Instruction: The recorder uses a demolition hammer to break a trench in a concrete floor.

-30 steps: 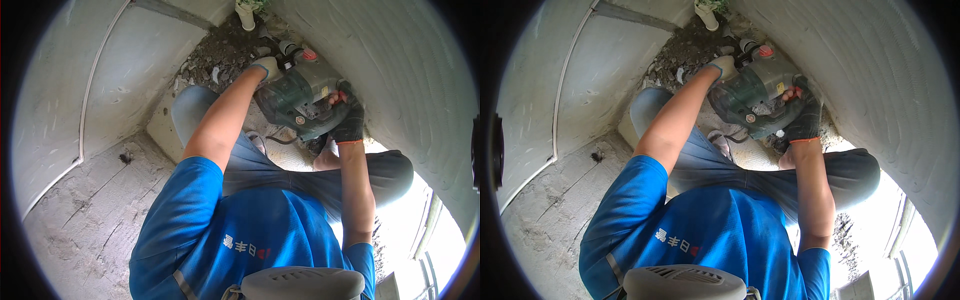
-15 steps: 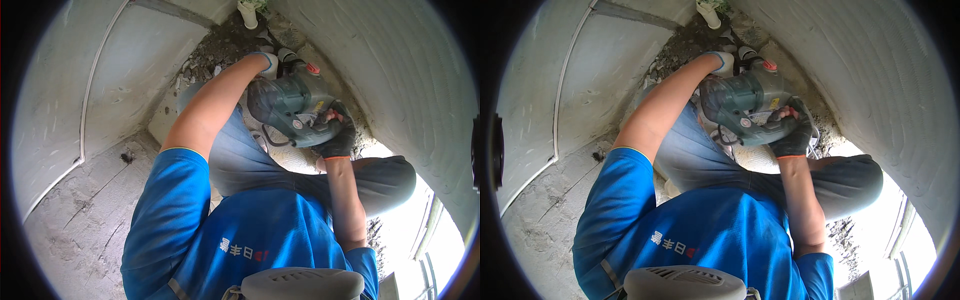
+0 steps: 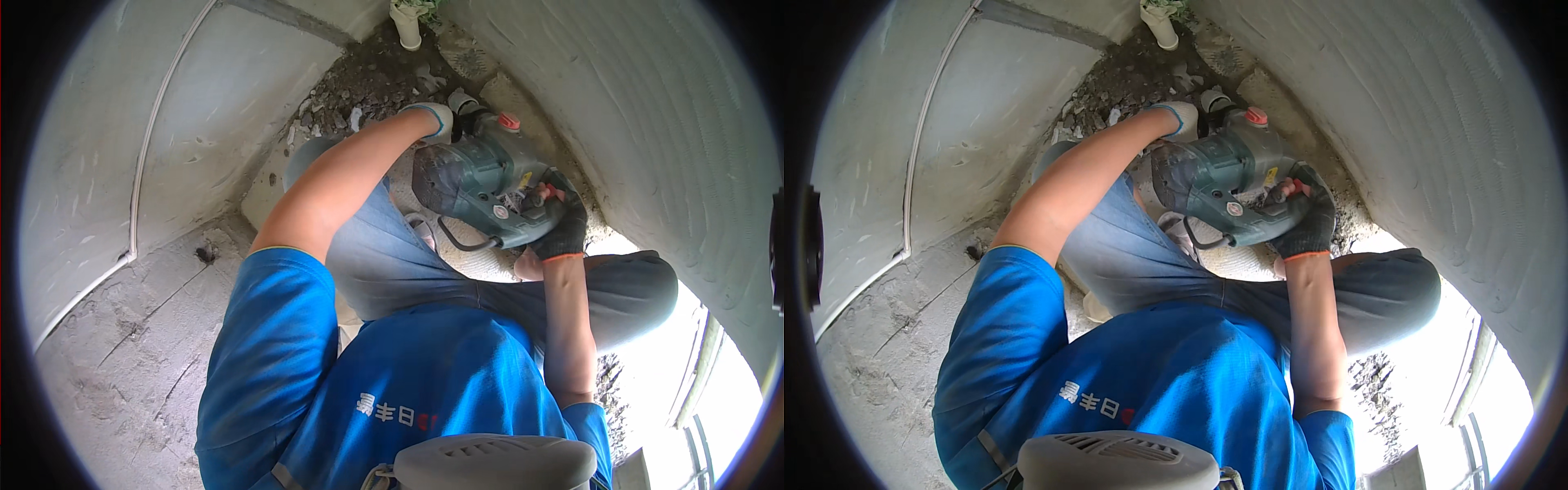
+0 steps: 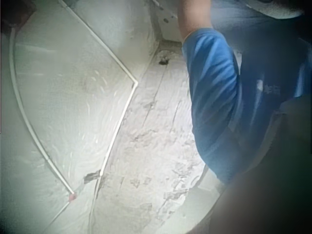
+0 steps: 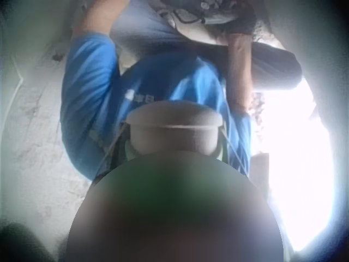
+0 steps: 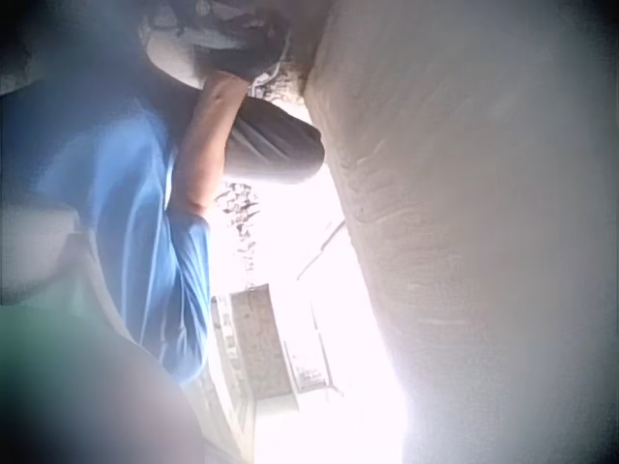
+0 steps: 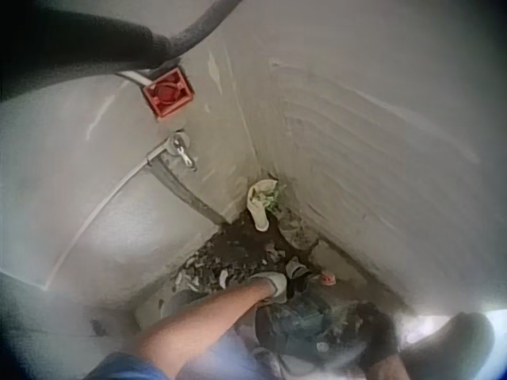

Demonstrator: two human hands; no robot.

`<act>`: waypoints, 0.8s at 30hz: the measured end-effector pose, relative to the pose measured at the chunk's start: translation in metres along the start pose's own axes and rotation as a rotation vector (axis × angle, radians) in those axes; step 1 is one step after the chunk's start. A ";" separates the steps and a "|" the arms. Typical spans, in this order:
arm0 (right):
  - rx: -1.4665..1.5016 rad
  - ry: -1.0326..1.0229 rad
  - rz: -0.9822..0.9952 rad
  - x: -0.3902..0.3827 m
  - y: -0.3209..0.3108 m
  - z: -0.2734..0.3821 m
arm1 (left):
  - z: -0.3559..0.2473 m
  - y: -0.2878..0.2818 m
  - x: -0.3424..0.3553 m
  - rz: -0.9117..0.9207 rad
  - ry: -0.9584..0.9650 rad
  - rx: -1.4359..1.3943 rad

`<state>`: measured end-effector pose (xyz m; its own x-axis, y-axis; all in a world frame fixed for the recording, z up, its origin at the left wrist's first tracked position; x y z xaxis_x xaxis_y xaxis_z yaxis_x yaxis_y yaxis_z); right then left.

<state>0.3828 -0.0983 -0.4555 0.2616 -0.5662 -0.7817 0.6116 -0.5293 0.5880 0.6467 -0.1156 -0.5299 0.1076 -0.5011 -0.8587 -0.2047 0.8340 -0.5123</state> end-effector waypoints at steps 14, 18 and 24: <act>-0.141 -0.056 0.043 -0.012 0.024 -0.005 | 0.013 0.001 -0.032 -0.092 -0.093 -0.245; -0.122 -0.061 0.206 -0.034 0.029 0.026 | -0.010 -0.007 -0.067 -0.081 -0.082 -0.297; -0.502 -0.185 0.451 -0.063 0.059 0.067 | -0.038 0.004 -0.063 0.007 -0.046 -0.918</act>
<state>0.3519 -0.1359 -0.3576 0.4670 -0.7836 -0.4096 0.7557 0.1132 0.6450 0.6023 -0.0891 -0.4773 0.1379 -0.4708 -0.8714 -0.8954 0.3168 -0.3128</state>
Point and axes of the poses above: each hand's wrist, its own x-axis towards the middle knuckle, its own y-axis out of the palm, z = x × y, the point moved 3 cm from there along x, towards the middle knuckle, and after that the axes turned 14 degrees about -y, right-handed, at the moved point
